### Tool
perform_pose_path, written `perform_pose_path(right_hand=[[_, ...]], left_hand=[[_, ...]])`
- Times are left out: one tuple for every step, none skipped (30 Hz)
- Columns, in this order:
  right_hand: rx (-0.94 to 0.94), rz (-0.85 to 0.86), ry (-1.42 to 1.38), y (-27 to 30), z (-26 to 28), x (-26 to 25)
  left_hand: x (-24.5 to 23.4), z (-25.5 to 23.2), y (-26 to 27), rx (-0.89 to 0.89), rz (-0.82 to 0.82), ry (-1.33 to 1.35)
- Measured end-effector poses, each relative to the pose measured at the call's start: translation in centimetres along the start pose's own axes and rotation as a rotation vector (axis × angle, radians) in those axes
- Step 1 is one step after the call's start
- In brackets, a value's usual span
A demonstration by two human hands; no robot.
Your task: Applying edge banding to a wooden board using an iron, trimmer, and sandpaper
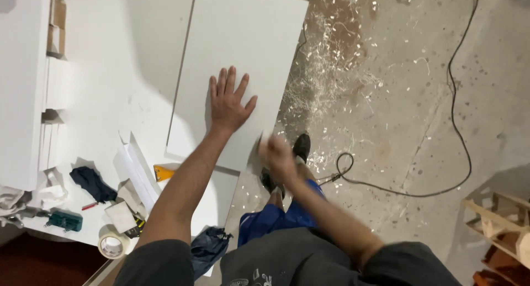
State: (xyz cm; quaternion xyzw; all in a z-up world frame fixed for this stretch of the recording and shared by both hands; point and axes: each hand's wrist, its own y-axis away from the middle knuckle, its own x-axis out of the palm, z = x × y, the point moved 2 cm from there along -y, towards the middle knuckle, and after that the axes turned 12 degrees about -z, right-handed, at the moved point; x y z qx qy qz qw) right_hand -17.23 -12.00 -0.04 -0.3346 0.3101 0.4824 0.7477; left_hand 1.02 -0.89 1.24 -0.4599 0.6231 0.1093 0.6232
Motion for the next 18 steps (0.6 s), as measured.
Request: perform_pose_path(right_hand=[[-0.162, -0.15, -0.205, 4.0, 0.7, 0.1], [-0.328, -0.298, -0.408, 8.1, 1.4, 0.2], [-0.322, -0.298, -0.406, 3.9, 3.1, -1.7], [0.045, -0.124, -0.73, -0.1, 4.0, -3.9], [0.428, 0.073, -1.035, -3.3, 4.9, -6.3], [0.44, 0.08, -1.035, -3.5, 4.8, -5.9], [0.497, 0.029, -1.273, -3.9, 4.6, -5.7], [0.552, -0.027, -1.511, -4.4, 4.4, -5.6], [0.55, -0.042, -1.507, -1.1, 5.1, -5.1], [0.534, 0.002, -1.303, 2.2, 5.8, -4.5], [0.512, 0.053, -1.098, 5.5, 6.4, -4.0], [0.507, 0.046, -1.096, 4.8, 6.2, -4.2], [0.515, 0.085, -1.23, 4.9, 6.5, -4.2], [0.522, 0.124, -1.364, 4.9, 6.7, -4.3], [0.523, 0.116, -1.359, 3.4, 5.8, -4.0], [0.608, 0.075, -1.263, 1.9, 4.8, -3.8], [0.687, 0.039, -1.169, 0.3, 3.9, -3.6], [0.682, 0.036, -1.168, 1.8, 5.0, -4.1]], left_hand=[[0.0, 0.0, -0.2, 0.015, -0.017, -0.018], [0.0, -0.1, -0.5, 0.03, -0.035, -0.036], [0.3, 0.1, -0.5, 0.033, -0.03, -0.033], [0.6, 0.3, -0.5, 0.033, -0.042, -0.021], [0.8, 0.4, 0.0, 0.025, -0.048, -0.01], [0.8, 0.5, 0.3, 0.02, -0.037, -0.008], [0.8, 0.4, 0.3, 0.001, -0.016, 0.01], [0.8, 0.4, 0.1, -0.017, 0.005, 0.029], [1.0, 0.4, 0.4, -0.006, 0.003, 0.037], [1.1, 0.4, 0.6, 0.016, -0.048, 0.006], [1.0, 0.4, 0.8, 0.031, -0.103, -0.03], [0.9, 0.3, -0.1, 0.035, -0.109, -0.027], [0.7, 0.3, 0.0, 0.009, -0.043, -0.017], [0.5, 0.3, 0.1, -0.016, 0.023, -0.006], [0.9, 0.4, 0.4, -0.011, 0.021, 0.001], [1.1, 0.4, 0.5, -0.007, 0.007, -0.009], [1.2, 0.6, 0.7, -0.007, -0.01, -0.026], [0.9, 0.4, 0.7, -0.005, -0.015, -0.025]])
